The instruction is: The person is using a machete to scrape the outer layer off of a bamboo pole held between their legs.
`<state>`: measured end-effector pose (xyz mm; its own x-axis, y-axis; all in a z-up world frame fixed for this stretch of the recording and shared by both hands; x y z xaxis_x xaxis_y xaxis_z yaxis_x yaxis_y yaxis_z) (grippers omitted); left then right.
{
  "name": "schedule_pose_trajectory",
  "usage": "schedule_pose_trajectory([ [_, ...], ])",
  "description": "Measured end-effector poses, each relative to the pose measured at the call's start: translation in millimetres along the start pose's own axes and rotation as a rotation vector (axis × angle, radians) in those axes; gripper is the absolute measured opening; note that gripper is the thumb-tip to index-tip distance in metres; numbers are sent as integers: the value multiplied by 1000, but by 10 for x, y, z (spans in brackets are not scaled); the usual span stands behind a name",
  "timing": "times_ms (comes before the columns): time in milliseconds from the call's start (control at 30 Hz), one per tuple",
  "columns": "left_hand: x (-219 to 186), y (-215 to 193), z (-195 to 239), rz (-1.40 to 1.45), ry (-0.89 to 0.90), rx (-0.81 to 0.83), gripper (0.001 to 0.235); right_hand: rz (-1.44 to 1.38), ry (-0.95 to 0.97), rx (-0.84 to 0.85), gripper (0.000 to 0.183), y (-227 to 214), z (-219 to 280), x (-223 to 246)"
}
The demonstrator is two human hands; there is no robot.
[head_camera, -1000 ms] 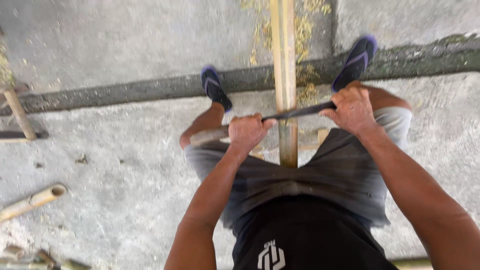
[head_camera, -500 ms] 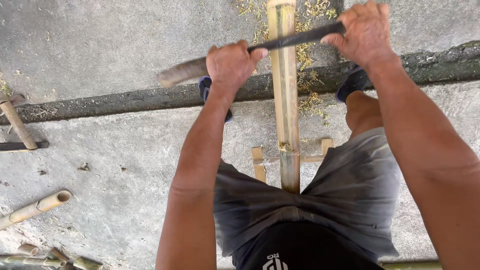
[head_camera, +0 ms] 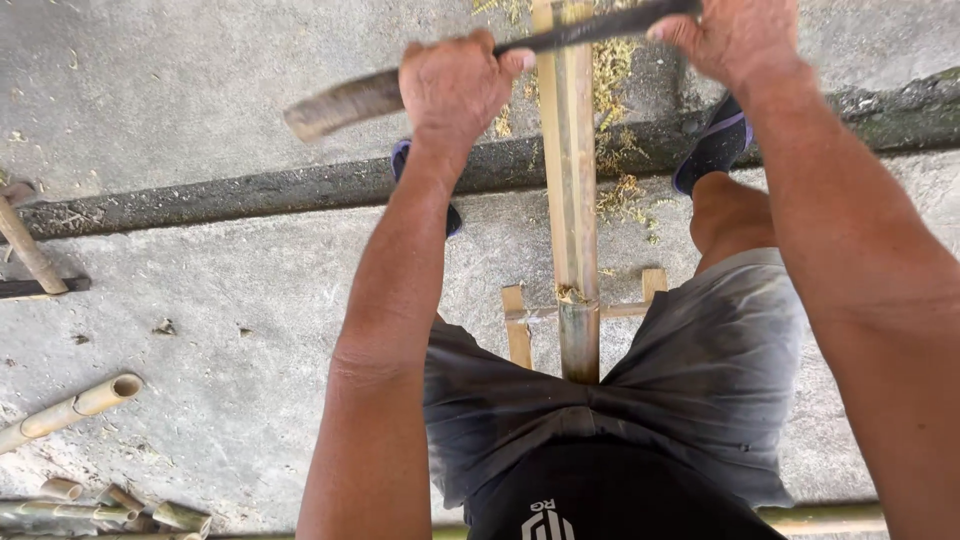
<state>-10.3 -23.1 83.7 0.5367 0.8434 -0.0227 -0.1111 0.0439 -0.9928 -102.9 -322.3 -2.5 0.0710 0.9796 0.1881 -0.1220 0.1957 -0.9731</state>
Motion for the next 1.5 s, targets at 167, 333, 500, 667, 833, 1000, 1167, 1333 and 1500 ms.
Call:
schedule_pose_trajectory([
  [167, -133, 30, 406, 22, -27, 125, 66, 267, -145, -167, 73, 27, 402, 96],
  [333, -282, -54, 860, 90, -46, 154, 65, 146, -45, 56, 83, 180, 855, 156],
  [500, -430, 93, 1474, 124, -7, 74, 63, 129, -42, 43, 82, 237, 1469, 331],
  [667, -592, 24, 2005, 127, -8, 106, 63, 56, -27, 35, 81, 236, 2087, 553],
  [833, -700, 241, 2593, 195, -29, 305, 66, 117, 1, 185, 72, 123, 2578, 764],
  [1000, -673, 323, 2677, 240, -38, 217, 62, 37, -86, 3, 68, 130, 2710, 759],
  [1167, -529, 269, 2205, 280, -9, 245, 65, 137, -29, 358, 68, 70, 2191, 673],
  [1333, -282, 140, 1291, 147, 44, 105, 71, 96, 41, 232, 65, -157, 1205, 466],
  [1500, -14, 263, 394, 74, 30, 160, 75, 191, -49, 39, 70, -122, 430, 109],
])
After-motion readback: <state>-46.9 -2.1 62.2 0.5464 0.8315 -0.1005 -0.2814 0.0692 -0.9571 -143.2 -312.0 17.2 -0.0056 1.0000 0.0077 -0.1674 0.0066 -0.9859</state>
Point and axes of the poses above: each hand's wrist, its own z-axis away from the middle knuckle, its own y-axis out of the palm, x = y × z, the point moved 4 cm from there along -z, towards the middle knuckle, and after that the axes turned 3 degrees about -x, right-handed, at the moved point
